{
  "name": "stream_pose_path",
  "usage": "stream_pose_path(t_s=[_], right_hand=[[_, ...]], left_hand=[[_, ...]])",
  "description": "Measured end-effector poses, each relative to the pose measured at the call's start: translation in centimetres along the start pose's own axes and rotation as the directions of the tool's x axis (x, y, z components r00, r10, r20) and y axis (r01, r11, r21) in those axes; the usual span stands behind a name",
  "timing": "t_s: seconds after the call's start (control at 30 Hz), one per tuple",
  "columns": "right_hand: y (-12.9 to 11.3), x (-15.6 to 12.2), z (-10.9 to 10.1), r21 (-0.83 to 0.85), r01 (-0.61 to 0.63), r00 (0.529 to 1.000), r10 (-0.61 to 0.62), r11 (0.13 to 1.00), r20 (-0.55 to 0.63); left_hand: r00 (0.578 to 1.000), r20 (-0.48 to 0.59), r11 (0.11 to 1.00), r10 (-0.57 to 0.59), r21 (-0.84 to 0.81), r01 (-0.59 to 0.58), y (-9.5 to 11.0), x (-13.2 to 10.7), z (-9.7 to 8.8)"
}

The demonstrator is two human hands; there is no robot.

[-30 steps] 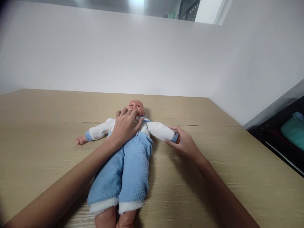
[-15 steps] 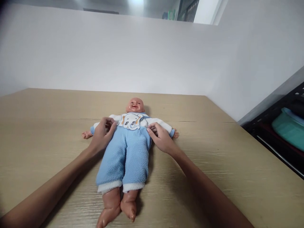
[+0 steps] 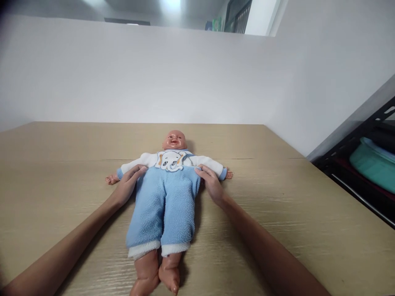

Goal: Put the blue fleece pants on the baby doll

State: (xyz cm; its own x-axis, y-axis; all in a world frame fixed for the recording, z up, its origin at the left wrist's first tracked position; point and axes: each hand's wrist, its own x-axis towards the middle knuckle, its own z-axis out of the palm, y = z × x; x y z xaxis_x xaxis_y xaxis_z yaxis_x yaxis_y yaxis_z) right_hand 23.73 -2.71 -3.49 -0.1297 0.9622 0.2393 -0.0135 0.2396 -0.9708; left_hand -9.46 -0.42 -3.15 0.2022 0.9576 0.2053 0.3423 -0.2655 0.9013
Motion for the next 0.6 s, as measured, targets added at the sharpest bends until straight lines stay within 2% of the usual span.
stream_pose_path(t_s=[0.13,0.17,0.23,0.3,0.37,0.5,0.6], right_hand=[[0.5,-0.2,0.4,-0.019,-0.001,0.995,-0.001,1.0,-0.099],[0.5,-0.3,0.5,-0.082,0.017,0.989,-0.029,0.996,-0.145],[0.5,-0.7,0.7,-0.32,0.075,0.961,-0.154,0.945,-0.229],[0.4,-1.1,0.8,-0.595,0.119,0.925,-0.306,0.795,-0.224],[0.3,-1.4,0.4,-0.767,0.129,0.908,-0.386,0.629,-0.164],[0.2,-1.2,-2.4,-0.916,0.049,0.904,-0.408,0.397,-0.129],[0.2,-0.9,-5.4,-0.952,0.042,0.897,-0.432,0.304,-0.098]], left_hand=[[1.0,-0.023,0.998,0.005,-0.058,-0.006,-0.2,0.3,0.2],[0.999,-0.035,0.999,0.014,-0.044,-0.015,-0.3,0.3,0.3],[0.997,-0.067,0.999,0.044,0.027,-0.042,-0.2,0.2,0.6],[0.989,-0.122,0.991,0.087,0.116,-0.073,0.0,0.0,0.9],[0.973,-0.191,0.979,0.127,0.181,-0.092,0.4,-0.2,1.0],[0.921,-0.318,0.938,0.225,0.328,-0.116,2.3,-0.1,1.2],[0.895,-0.275,0.879,0.351,0.427,-0.213,4.9,0.8,2.2]])
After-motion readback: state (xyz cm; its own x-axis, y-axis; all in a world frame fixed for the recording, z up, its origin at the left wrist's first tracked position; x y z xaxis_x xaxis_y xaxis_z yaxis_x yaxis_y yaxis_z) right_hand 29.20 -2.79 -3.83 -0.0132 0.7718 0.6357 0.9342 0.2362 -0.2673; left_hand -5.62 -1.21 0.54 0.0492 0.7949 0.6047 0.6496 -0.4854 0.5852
